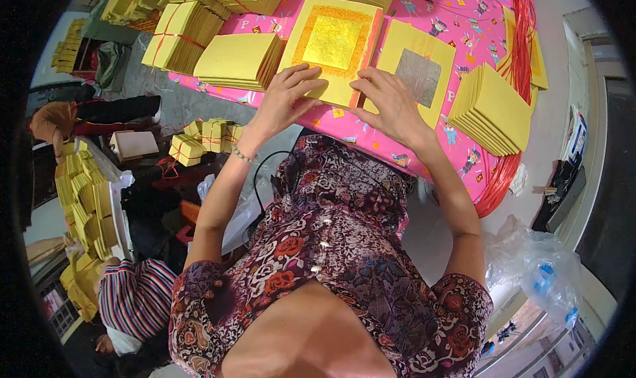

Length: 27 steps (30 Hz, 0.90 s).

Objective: Sorting and stacking sheets of yellow joss paper with gold leaf decoration.

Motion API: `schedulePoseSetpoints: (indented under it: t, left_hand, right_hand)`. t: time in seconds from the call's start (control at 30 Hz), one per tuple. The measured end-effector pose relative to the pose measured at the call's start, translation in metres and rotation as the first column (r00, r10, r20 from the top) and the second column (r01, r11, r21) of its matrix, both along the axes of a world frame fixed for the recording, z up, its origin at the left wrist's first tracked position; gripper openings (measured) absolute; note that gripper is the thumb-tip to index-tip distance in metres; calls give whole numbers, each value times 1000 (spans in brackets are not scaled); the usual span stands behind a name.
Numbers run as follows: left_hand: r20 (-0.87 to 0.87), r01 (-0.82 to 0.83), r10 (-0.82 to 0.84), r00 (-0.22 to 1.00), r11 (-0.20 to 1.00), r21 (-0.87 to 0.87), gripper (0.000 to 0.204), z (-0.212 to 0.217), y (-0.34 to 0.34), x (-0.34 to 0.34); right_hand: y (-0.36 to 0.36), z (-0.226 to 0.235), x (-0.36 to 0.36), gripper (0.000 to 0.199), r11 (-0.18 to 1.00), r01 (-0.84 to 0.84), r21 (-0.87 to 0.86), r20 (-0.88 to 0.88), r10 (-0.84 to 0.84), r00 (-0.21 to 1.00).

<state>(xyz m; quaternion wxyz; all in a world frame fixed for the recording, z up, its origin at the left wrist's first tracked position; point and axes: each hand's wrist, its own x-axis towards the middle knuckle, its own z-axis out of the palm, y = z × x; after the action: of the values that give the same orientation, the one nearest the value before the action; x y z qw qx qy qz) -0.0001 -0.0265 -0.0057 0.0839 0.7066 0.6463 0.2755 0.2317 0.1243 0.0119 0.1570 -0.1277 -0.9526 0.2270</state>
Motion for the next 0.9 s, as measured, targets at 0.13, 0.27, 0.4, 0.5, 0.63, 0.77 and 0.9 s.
schedulePoseSetpoints:
  t: [0.13, 0.27, 0.4, 0.5, 0.63, 0.77, 0.9]
  left_hand:
    - [-50, -50, 51, 997, 999, 21, 58, 0, -2, 3]
    - [79, -207, 208, 975, 978, -20, 90, 5, -6, 15]
    - [90, -304, 307, 947, 952, -42, 87, 5, 1, 20]
    - [95, -372, 385, 918, 920, -126, 84, 3, 12, 17]
    - [147, -385, 406, 902, 910, -151, 82, 5, 17, 16]
    - [106, -385, 400, 910, 913, -137, 79, 3, 15, 13]
    - [64, -366, 375, 925, 923, -120, 76, 0, 14, 14]
  right_hand:
    - [-4, 5, 1, 59, 998, 33, -50, 52, -30, 998]
    - [-16, 6, 4, 84, 961, 168, -220, 31, -165, 986]
    - [-24, 1, 0, 94, 891, 279, -357, 121, -252, 960]
    - [-25, -1, -5, 93, 886, 290, -362, 133, -259, 957]
    - [-27, -2, -9, 93, 880, 296, -371, 140, -262, 955]
    - [-27, -2, -9, 93, 876, 302, -376, 149, -264, 953]
    - [-25, -2, -9, 92, 884, 278, -376, 128, -248, 960]
